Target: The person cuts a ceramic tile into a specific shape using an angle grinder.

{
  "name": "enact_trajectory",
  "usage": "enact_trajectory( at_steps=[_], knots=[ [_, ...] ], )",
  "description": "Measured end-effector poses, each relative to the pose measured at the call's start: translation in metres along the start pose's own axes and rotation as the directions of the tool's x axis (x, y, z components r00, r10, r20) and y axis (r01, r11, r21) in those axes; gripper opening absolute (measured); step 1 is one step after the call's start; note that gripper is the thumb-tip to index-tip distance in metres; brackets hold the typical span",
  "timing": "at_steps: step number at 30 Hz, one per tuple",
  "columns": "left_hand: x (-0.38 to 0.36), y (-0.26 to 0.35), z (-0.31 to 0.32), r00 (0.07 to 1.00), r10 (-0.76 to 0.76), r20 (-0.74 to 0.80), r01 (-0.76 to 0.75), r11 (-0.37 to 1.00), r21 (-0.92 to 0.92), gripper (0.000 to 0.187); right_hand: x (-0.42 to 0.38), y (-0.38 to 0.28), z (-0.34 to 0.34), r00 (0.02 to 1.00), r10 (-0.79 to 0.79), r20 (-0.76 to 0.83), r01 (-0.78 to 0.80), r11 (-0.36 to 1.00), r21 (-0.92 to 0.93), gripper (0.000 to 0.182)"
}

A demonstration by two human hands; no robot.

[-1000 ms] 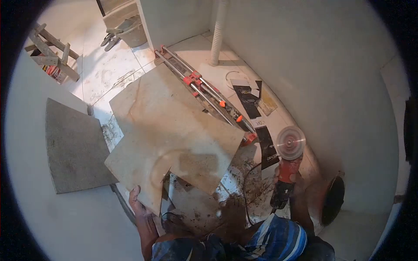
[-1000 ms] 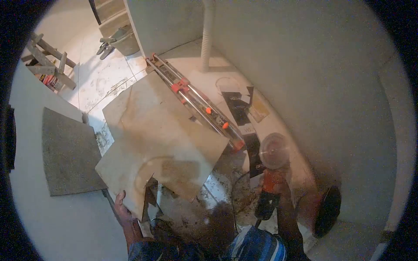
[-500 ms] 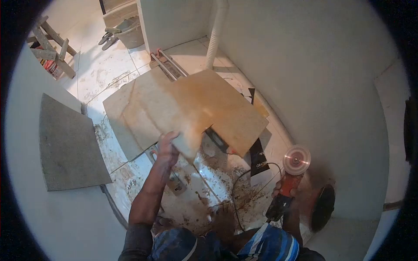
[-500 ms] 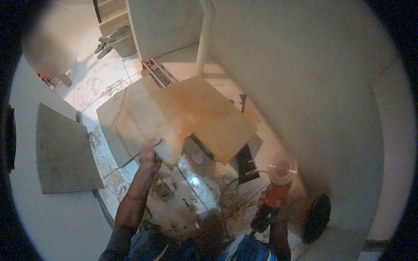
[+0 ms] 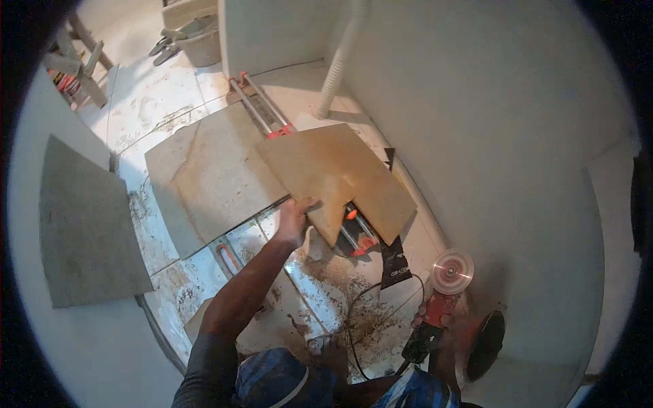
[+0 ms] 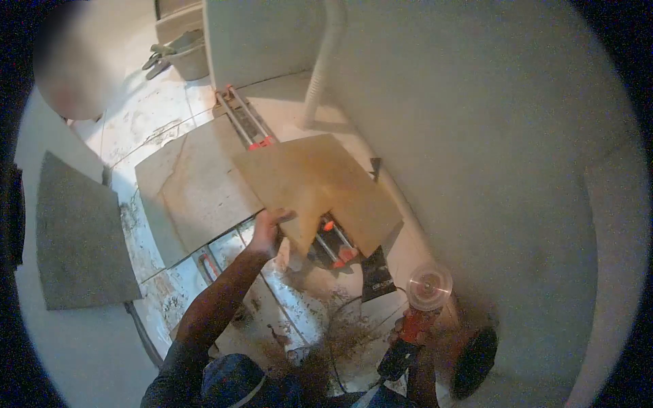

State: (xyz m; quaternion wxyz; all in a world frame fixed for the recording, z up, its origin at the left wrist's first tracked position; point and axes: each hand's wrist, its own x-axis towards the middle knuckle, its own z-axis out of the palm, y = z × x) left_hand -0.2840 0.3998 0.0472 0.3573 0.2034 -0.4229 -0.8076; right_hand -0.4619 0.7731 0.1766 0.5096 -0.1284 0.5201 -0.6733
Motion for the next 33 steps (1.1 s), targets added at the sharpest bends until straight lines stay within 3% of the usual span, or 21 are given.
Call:
enact_trajectory(
  at_steps=[1,3,4,5,7,10,13,15,16,17,18,19,20,21,22,23,24,25,29,32,33],
  knots=[
    [0.004,0.005,0.006,0.977,-0.208,-0.047,0.196,0.961,-0.194,0.026,0.006,0.002,0.004,1.000,0.019,0.019,-0.018,1.000,-0.005,0.065],
    [0.013,-0.022,-0.005,0.994,0.100,0.036,-0.104,0.988,0.112,0.026,0.027,0.011,0.018,0.993,0.079,0.088,-0.078,0.997,-0.012,0.065],
    [0.017,-0.017,-0.005,0.980,-0.193,-0.043,0.191,0.981,-0.043,0.026,0.038,0.020,0.027,0.986,0.110,0.125,-0.109,0.994,-0.010,0.065],
    [0.011,-0.019,-0.005,0.979,0.193,0.064,-0.201,0.962,0.184,0.031,0.046,0.028,0.035,0.979,0.133,0.157,-0.133,0.991,-0.007,0.065],
    [0.008,0.004,0.008,0.988,-0.148,-0.053,0.147,0.989,-0.018,0.037,0.057,0.046,0.049,0.966,0.161,0.203,-0.165,0.986,0.004,0.065],
    [0.007,0.020,0.005,0.980,-0.198,-0.024,0.198,0.962,0.189,0.043,0.067,0.059,0.067,0.945,0.205,0.256,-0.215,0.977,0.010,0.065],
    [-0.019,0.051,-0.010,0.926,-0.376,-0.013,0.376,0.926,0.031,0.045,0.071,0.076,0.085,0.922,0.233,0.310,-0.243,0.970,-0.007,0.065],
    [-0.032,0.034,-0.072,0.999,-0.019,-0.049,0.033,0.953,0.302,0.044,0.074,0.083,0.091,0.907,0.255,0.336,-0.269,0.963,-0.006,0.065],
    [-0.049,0.060,-0.099,0.975,0.084,-0.207,0.048,0.825,0.563,0.041,0.075,0.087,0.093,0.903,0.258,0.344,-0.275,0.962,0.000,0.065],
    [-0.067,0.072,-0.135,0.899,0.342,-0.274,-0.065,0.723,0.688,0.040,0.074,0.091,0.095,0.902,0.257,0.347,-0.276,0.961,0.008,0.065],
    [-0.081,0.094,-0.159,0.759,0.283,-0.587,0.125,0.821,0.556,0.039,0.070,0.093,0.096,0.903,0.258,0.344,-0.280,0.960,0.015,0.064],
    [-0.089,0.092,-0.216,0.573,0.610,-0.547,0.233,0.518,0.823,0.038,0.065,0.095,0.097,0.904,0.261,0.339,-0.284,0.959,0.019,0.064],
    [-0.100,0.116,-0.242,0.402,0.832,-0.382,0.369,0.235,0.899,0.039,0.057,0.100,0.101,0.908,0.253,0.334,-0.272,0.962,0.011,0.064],
    [-0.110,0.129,-0.242,0.311,0.876,-0.369,0.558,0.146,0.817,0.041,0.055,0.102,0.105,0.906,0.258,0.337,-0.277,0.961,0.010,0.064],
    [-0.113,0.124,-0.262,0.307,0.876,-0.372,0.563,0.148,0.813,0.041,0.051,0.103,0.110,0.903,0.262,0.340,-0.282,0.960,0.007,0.064],
    [-0.112,0.110,-0.291,0.450,0.579,-0.680,0.527,0.442,0.726,0.043,0.048,0.104,0.114,0.900,0.268,0.345,-0.285,0.958,0.001,0.064],
    [-0.114,0.101,-0.309,0.567,0.165,-0.807,0.536,0.670,0.514,0.045,0.045,0.106,0.118,0.896,0.274,0.350,-0.290,0.957,-0.006,0.064],
    [-0.118,0.097,-0.308,0.705,0.033,-0.708,0.397,0.809,0.433,0.049,0.042,0.108,0.122,0.891,0.281,0.357,-0.297,0.955,-0.011,0.064],
    [-0.121,0.084,-0.307,0.745,0.161,-0.647,0.234,0.846,0.479,0.051,0.027,0.115,0.133,0.881,0.299,0.366,-0.312,0.950,-0.025,0.064],
    [-0.139,0.104,-0.286,0.738,0.112,-0.665,0.277,0.849,0.450,0.048,0.024,0.115,0.144,0.880,0.309,0.359,-0.316,0.948,-0.041,0.064],
    [-0.148,0.118,-0.275,0.735,0.108,-0.669,0.282,0.849,0.446,0.048,0.028,0.117,0.154,0.849,0.370,0.378,-0.334,0.929,-0.160,0.062]
  ],
)
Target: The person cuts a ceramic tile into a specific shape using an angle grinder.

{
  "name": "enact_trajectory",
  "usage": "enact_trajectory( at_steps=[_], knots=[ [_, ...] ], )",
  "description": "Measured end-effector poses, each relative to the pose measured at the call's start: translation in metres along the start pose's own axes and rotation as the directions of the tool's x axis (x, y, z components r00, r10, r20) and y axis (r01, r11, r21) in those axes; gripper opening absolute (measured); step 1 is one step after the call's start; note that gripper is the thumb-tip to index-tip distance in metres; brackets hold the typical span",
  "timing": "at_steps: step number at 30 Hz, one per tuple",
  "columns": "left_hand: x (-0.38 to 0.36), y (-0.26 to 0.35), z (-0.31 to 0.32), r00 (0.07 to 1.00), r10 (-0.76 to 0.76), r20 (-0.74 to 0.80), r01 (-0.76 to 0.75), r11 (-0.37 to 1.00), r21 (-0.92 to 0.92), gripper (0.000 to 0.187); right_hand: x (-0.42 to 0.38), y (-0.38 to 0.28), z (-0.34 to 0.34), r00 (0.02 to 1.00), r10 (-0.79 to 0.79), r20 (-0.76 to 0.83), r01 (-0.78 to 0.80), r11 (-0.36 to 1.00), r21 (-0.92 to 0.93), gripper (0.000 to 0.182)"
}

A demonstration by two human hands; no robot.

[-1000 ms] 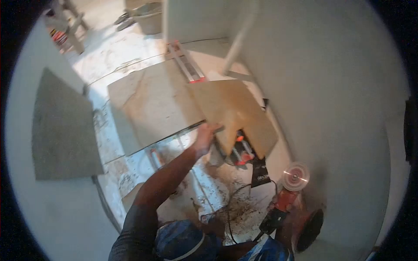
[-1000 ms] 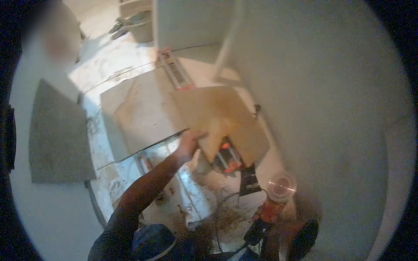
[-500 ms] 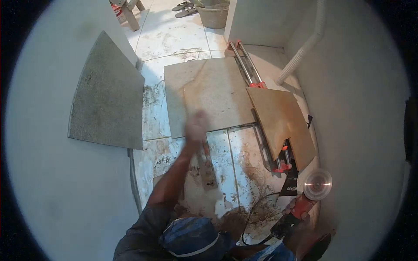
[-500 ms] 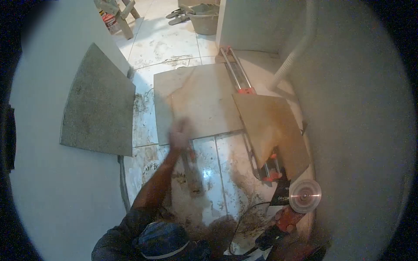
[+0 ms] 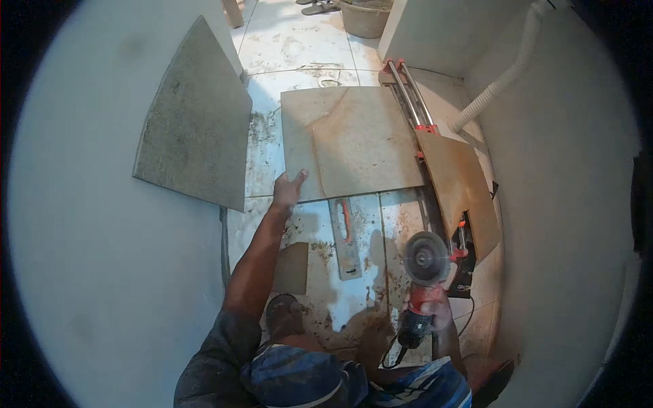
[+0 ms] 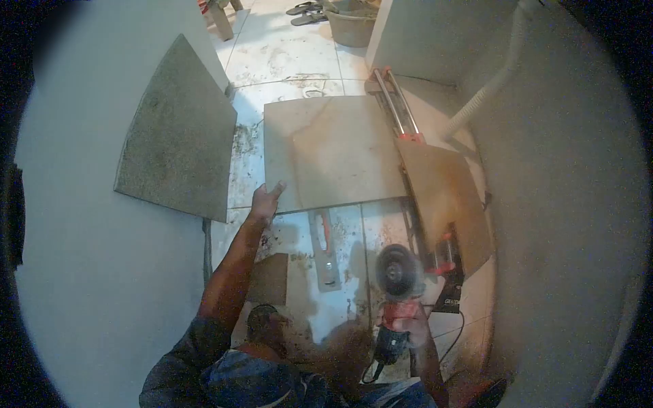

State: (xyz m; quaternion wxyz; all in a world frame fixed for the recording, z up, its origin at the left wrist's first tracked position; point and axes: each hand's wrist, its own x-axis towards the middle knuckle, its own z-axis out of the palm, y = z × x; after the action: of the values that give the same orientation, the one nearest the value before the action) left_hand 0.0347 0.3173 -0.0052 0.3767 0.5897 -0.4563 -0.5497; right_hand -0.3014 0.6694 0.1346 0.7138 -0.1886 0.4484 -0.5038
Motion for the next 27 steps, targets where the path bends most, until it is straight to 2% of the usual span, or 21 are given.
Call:
enact_trajectory(
  at_steps=[1,2,3,5,6,8,9,10,12,13,14,15,17,21,23,27],
  knots=[
    [-0.013,0.016,-0.007,0.998,-0.048,-0.042,0.053,0.993,0.109,0.046,0.010,-0.001,0.010,0.997,0.067,0.027,-0.064,0.993,-0.099,0.060],
    [-0.025,0.021,-0.016,0.992,-0.096,-0.087,0.113,0.970,0.216,0.045,0.019,-0.003,0.027,0.994,0.065,0.092,-0.056,0.994,-0.092,0.049],
    [-0.040,0.025,-0.025,0.990,-0.109,-0.089,0.126,0.967,0.222,0.045,0.023,-0.002,0.039,0.993,0.076,0.089,-0.069,0.994,-0.084,0.049],
    [-0.066,0.023,-0.038,0.993,0.117,0.021,-0.118,0.985,0.128,0.043,0.032,-0.004,0.058,0.977,0.190,0.093,-0.177,0.975,-0.136,0.037],
    [-0.075,0.017,-0.040,0.993,0.117,0.015,-0.118,0.985,0.125,0.043,0.040,-0.007,0.073,0.966,0.222,0.133,-0.199,0.966,-0.166,0.029],
    [-0.095,0.003,-0.040,0.993,0.063,-0.101,-0.046,0.985,0.164,0.040,0.060,0.019,0.061,0.961,0.224,0.165,-0.190,0.962,-0.198,0.027],
    [-0.102,-0.003,-0.044,0.993,0.053,-0.109,-0.035,0.987,0.158,0.040,0.066,0.030,0.057,0.956,0.226,0.189,-0.182,0.957,-0.225,0.026],
    [-0.113,-0.010,-0.047,0.994,0.019,-0.107,-0.004,0.991,0.133,0.040,0.076,0.030,0.071,0.946,0.234,0.223,-0.191,0.961,-0.201,0.045],
    [-0.132,-0.017,-0.053,0.993,-0.030,-0.115,0.042,0.994,0.102,0.040,0.085,0.036,0.079,0.934,0.284,0.219,-0.226,0.940,-0.257,0.045],
    [-0.136,-0.015,-0.056,0.993,0.010,-0.113,0.004,0.993,0.122,0.041,0.092,0.037,0.083,0.926,0.306,0.223,-0.231,0.923,-0.307,0.045],
    [-0.142,-0.016,-0.059,0.993,0.047,-0.112,-0.031,0.989,0.142,0.041,0.096,0.040,0.087,0.916,0.319,0.241,-0.254,0.930,-0.265,0.043],
    [-0.147,-0.016,-0.059,0.992,0.033,-0.125,-0.015,0.990,0.141,0.041,0.098,0.042,0.086,0.909,0.336,0.245,-0.269,0.925,-0.269,0.043],
    [-0.150,-0.021,-0.059,0.993,-0.056,-0.103,0.059,0.998,0.030,0.043,0.102,0.049,0.085,0.901,0.354,0.252,-0.275,0.913,-0.299,0.031],
    [-0.147,-0.038,-0.058,0.990,-0.081,-0.116,0.089,0.994,0.065,0.042,0.103,0.063,0.082,0.900,0.383,0.210,-0.331,0.912,-0.243,0.033],
    [-0.148,-0.039,-0.059,0.993,-0.044,-0.113,0.063,0.985,0.164,0.042,0.109,0.077,0.067,0.891,0.378,0.252,-0.303,0.907,-0.292,0.033],
    [-0.157,-0.016,-0.057,0.989,-0.073,-0.127,0.097,0.978,0.186,0.043,0.117,0.089,0.054,0.863,0.395,0.315,-0.311,0.907,-0.285,0.043]
  ],
)
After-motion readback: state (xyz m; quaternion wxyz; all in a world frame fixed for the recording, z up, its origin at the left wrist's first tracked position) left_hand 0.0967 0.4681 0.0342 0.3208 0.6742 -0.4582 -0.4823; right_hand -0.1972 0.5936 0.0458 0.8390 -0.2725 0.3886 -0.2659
